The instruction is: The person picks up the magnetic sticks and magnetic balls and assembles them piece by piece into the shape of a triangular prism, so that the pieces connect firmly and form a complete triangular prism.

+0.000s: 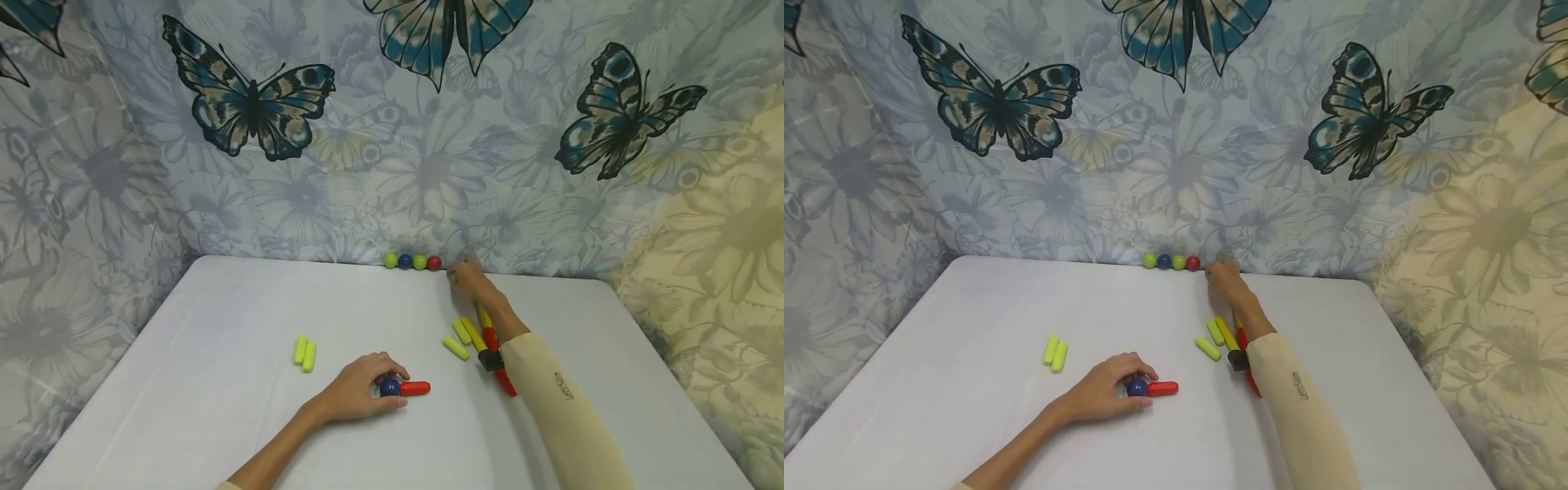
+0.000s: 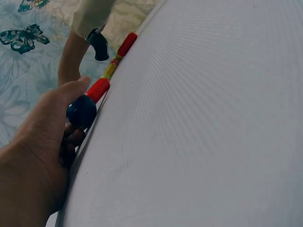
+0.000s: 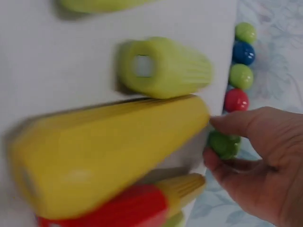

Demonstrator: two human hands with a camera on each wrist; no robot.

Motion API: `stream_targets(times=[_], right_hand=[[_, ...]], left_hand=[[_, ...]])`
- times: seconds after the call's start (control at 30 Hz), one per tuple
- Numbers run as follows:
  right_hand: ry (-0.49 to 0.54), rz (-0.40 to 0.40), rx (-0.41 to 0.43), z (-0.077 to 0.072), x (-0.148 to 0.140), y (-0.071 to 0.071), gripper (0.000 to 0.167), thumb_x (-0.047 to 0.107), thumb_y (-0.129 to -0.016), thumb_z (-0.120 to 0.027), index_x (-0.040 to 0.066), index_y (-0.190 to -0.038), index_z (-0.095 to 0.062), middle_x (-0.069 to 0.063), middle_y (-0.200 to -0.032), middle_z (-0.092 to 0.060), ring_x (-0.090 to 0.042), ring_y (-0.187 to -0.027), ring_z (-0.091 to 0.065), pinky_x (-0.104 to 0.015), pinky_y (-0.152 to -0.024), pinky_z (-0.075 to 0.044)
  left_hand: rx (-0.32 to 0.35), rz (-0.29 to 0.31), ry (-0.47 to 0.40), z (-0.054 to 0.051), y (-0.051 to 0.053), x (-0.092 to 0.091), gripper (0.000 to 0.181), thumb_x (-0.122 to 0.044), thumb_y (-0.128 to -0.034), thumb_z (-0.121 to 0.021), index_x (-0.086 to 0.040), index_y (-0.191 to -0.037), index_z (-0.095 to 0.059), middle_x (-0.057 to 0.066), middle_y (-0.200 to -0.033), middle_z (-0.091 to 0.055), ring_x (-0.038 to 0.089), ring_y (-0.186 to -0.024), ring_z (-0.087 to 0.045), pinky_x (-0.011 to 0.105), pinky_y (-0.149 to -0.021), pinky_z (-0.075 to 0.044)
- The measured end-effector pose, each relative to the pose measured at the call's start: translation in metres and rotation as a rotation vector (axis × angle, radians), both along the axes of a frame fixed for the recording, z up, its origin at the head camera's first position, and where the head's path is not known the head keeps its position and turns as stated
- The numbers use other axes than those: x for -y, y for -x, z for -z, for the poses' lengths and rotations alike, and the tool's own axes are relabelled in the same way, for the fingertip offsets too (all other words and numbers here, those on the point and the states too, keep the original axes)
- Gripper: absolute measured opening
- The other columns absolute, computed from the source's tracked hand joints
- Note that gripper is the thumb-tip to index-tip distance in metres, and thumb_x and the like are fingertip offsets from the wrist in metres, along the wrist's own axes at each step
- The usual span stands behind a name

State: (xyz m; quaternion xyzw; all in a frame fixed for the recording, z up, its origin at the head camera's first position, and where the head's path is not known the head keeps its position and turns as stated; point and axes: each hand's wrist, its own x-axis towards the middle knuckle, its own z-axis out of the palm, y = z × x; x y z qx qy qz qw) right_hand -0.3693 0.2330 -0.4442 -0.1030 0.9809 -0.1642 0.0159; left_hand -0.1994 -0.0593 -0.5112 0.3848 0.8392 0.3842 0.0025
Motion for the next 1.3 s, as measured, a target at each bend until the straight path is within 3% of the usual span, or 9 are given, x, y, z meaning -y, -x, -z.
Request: stream_targets(times=[0.2,0.4,0.53,0.7,0.97,1.3], right_hand=[[0.020,-0.079,0.034,-0.003,0.000,-0.021,0.029,0.003,-0.099,-0.061,-0.008,-0.126,-0.065,-0.025,-0.124,-0.066,-0.039,-0.115,-0.059,-0.053,-0.103,-0.051],[0.023,-0.259,0.182,-0.029,0.005,-0.075,0.031,0.020,-0.099,-0.072,0.001,-0.124,-0.065,-0.009,-0.104,-0.070,-0.020,-0.088,-0.059,-0.035,-0.083,-0.056],[0.001,-0.416,0.298,-0.039,0.015,-0.114,0.027,0.018,-0.095,-0.077,0.007,-0.117,-0.066,0.001,-0.097,-0.066,-0.013,-0.087,-0.056,-0.027,-0.081,-0.053],[-0.039,-0.500,0.418,-0.040,0.031,-0.147,0.027,0.021,-0.090,-0.083,0.015,-0.110,-0.065,0.008,-0.087,-0.059,-0.007,-0.081,-0.052,-0.021,-0.074,-0.046],[-0.108,-0.467,0.408,-0.032,0.046,-0.158,0.036,0.033,-0.086,-0.086,0.021,-0.111,-0.064,0.012,-0.088,-0.058,-0.009,-0.082,-0.052,-0.023,-0.075,-0.045],[-0.083,-0.461,0.479,-0.037,0.037,-0.159,0.035,0.033,-0.088,-0.085,0.023,-0.115,-0.065,0.007,-0.085,-0.056,-0.008,-0.077,-0.051,-0.022,-0.071,-0.044]], left_hand=[[0.054,0.021,-0.024,0.005,-0.005,-0.002,0.020,-0.041,-0.0958,-0.073,-0.030,-0.112,-0.073,-0.014,-0.105,-0.068,0.000,-0.095,-0.056,0.020,-0.086,-0.049],[0.131,0.036,-0.065,0.010,-0.008,-0.008,0.019,-0.042,-0.0978,-0.072,-0.031,-0.112,-0.074,-0.013,-0.104,-0.067,-0.002,-0.094,-0.057,0.019,-0.086,-0.050],[0.154,0.010,-0.118,0.009,-0.007,-0.007,0.018,-0.038,-0.0976,-0.073,-0.029,-0.113,-0.074,-0.012,-0.106,-0.067,0.000,-0.093,-0.058,0.020,-0.086,-0.050],[0.130,-0.025,-0.163,0.006,-0.003,0.000,0.018,-0.034,-0.0973,-0.074,-0.027,-0.115,-0.074,-0.009,-0.107,-0.068,0.002,-0.094,-0.060,0.021,-0.086,-0.052],[0.077,-0.009,-0.140,0.004,0.005,0.002,0.018,-0.037,-0.0989,-0.072,-0.027,-0.115,-0.074,-0.010,-0.108,-0.068,0.002,-0.096,-0.059,0.022,-0.088,-0.052],[0.095,-0.003,-0.088,0.001,0.003,0.002,0.024,-0.041,-0.0962,-0.075,-0.028,-0.116,-0.074,-0.013,-0.109,-0.065,0.001,-0.101,-0.056,0.023,-0.092,-0.051]])
